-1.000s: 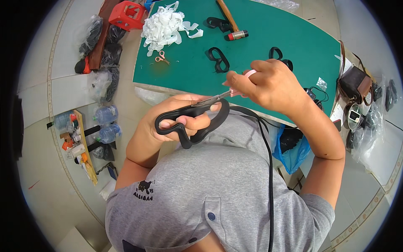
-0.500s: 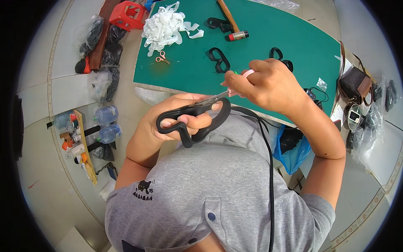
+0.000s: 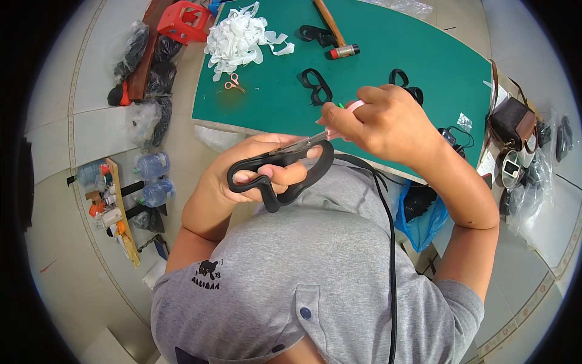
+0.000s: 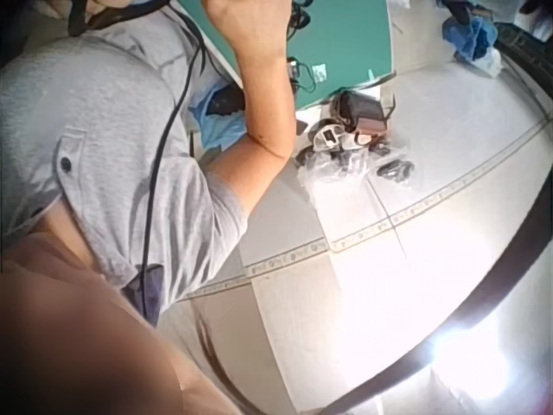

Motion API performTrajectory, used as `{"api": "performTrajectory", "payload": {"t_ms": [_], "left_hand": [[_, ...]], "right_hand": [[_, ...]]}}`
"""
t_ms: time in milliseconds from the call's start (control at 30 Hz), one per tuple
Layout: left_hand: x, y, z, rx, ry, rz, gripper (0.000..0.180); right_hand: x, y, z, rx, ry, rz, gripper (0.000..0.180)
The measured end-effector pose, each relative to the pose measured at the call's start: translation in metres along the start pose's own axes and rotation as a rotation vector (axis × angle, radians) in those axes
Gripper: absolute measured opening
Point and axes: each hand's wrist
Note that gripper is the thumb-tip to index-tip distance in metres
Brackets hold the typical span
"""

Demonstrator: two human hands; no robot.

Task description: Assembling black plastic straps and frames using scissors for trimming and small pins for attachment.

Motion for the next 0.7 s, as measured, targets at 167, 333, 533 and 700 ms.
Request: {"api": "performTrajectory", "payload": {"t_ms": [167, 333, 533, 700], "left_hand": [[-0.0006, -0.0011, -0.0022, 0.014, -0.027, 0.002, 0.02], [0.0, -0.002, -0.0005, 0.057, -0.037, -0.01, 0.019], [0.0001, -0.0014, -0.0019, 0.074, -0.046, -0.023, 0.017], [-0.0004, -0.0022, 0.0004, 0.033, -0.02, -0.008, 0.016]], "right_hand": [[0.0014, 0.0005, -0.0009, 0.001, 0.007, -0.001, 0.04], [0.0029, 0.0012, -0.002, 0.003, -0.004, 0.009, 0.042], [0.005, 0.0031, -0.0041, -0.025, -0.023, 0.027, 0.044], [0.0059, 0.0047, -0.0045, -0.041, -0.006, 0.031, 0.045]]}}
Point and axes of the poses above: each hand's wrist, its own x-axis towards the middle knuckle, its own z-axis out of the back of the hand, y = z × x, and after that the axes turned 1 degree about -z, right-handed
